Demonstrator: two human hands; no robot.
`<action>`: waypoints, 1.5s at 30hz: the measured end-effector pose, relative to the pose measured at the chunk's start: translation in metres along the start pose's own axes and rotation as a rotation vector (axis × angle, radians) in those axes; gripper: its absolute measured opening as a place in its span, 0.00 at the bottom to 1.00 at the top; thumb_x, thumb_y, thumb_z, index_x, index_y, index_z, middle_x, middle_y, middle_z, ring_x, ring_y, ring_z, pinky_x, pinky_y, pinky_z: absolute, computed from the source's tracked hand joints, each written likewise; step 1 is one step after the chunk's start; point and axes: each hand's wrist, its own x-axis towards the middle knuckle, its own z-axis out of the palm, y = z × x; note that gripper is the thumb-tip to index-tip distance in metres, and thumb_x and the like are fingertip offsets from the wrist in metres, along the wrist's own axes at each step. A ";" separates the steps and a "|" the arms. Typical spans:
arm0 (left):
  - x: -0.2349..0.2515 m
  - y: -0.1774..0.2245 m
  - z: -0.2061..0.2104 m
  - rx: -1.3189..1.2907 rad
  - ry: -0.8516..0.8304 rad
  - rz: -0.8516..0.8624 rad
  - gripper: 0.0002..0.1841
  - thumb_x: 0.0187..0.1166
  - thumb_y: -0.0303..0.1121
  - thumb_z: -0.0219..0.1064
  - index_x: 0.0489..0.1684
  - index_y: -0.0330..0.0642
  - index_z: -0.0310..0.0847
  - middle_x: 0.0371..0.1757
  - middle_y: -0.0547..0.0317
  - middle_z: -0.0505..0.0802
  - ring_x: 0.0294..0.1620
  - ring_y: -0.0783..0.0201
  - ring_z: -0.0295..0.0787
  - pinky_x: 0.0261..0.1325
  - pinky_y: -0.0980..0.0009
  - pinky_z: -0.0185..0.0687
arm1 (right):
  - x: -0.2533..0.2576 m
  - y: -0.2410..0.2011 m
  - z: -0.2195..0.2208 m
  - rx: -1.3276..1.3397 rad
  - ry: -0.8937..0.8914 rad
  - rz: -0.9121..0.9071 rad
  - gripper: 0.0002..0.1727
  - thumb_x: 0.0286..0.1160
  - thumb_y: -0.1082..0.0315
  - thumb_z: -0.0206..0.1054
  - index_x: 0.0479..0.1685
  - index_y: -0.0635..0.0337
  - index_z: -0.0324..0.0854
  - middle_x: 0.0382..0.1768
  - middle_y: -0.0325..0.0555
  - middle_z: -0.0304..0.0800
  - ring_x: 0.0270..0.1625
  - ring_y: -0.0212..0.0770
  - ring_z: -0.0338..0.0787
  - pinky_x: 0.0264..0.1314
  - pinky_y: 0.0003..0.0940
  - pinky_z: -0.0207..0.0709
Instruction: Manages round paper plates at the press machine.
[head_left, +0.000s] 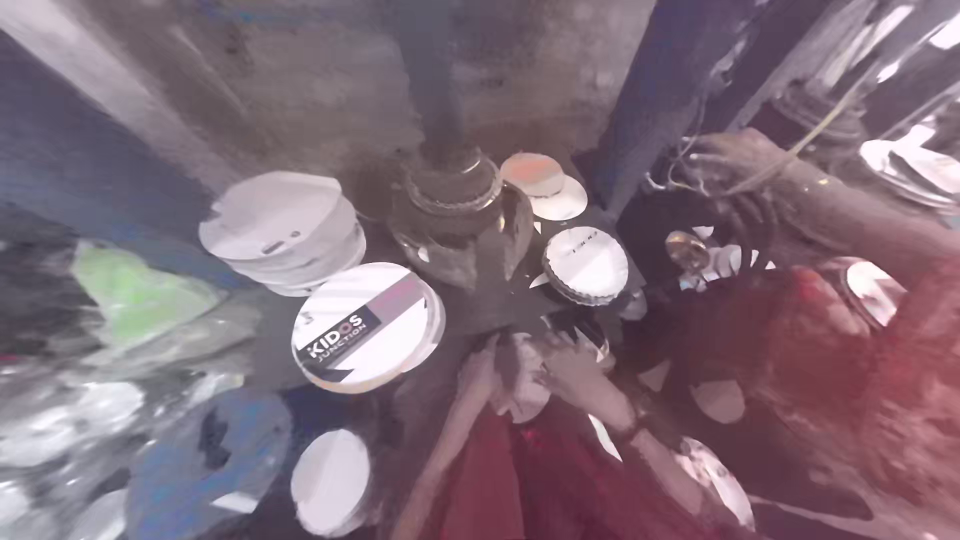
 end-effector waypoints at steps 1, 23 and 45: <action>0.000 -0.001 -0.002 -0.014 0.004 0.001 0.32 0.85 0.30 0.60 0.91 0.44 0.56 0.78 0.38 0.79 0.77 0.39 0.76 0.79 0.43 0.68 | 0.019 -0.002 0.018 -0.038 0.003 0.148 0.37 0.83 0.51 0.66 0.88 0.59 0.65 0.85 0.62 0.67 0.88 0.65 0.64 0.83 0.68 0.56; -0.070 -0.059 -0.016 -0.616 0.352 0.438 0.13 0.77 0.30 0.67 0.54 0.33 0.85 0.46 0.56 0.93 0.46 0.73 0.90 0.54 0.70 0.87 | 0.021 -0.007 -0.023 0.198 0.481 -0.448 0.14 0.81 0.64 0.65 0.51 0.62 0.93 0.43 0.51 0.97 0.44 0.43 0.96 0.53 0.42 0.87; -0.070 -0.076 0.005 -0.788 0.307 0.473 0.13 0.79 0.29 0.65 0.55 0.31 0.84 0.45 0.56 0.93 0.45 0.73 0.90 0.54 0.71 0.87 | 0.113 -0.048 -0.086 -0.514 1.020 -0.838 0.06 0.79 0.73 0.63 0.42 0.63 0.86 0.40 0.57 0.91 0.44 0.57 0.91 0.51 0.55 0.78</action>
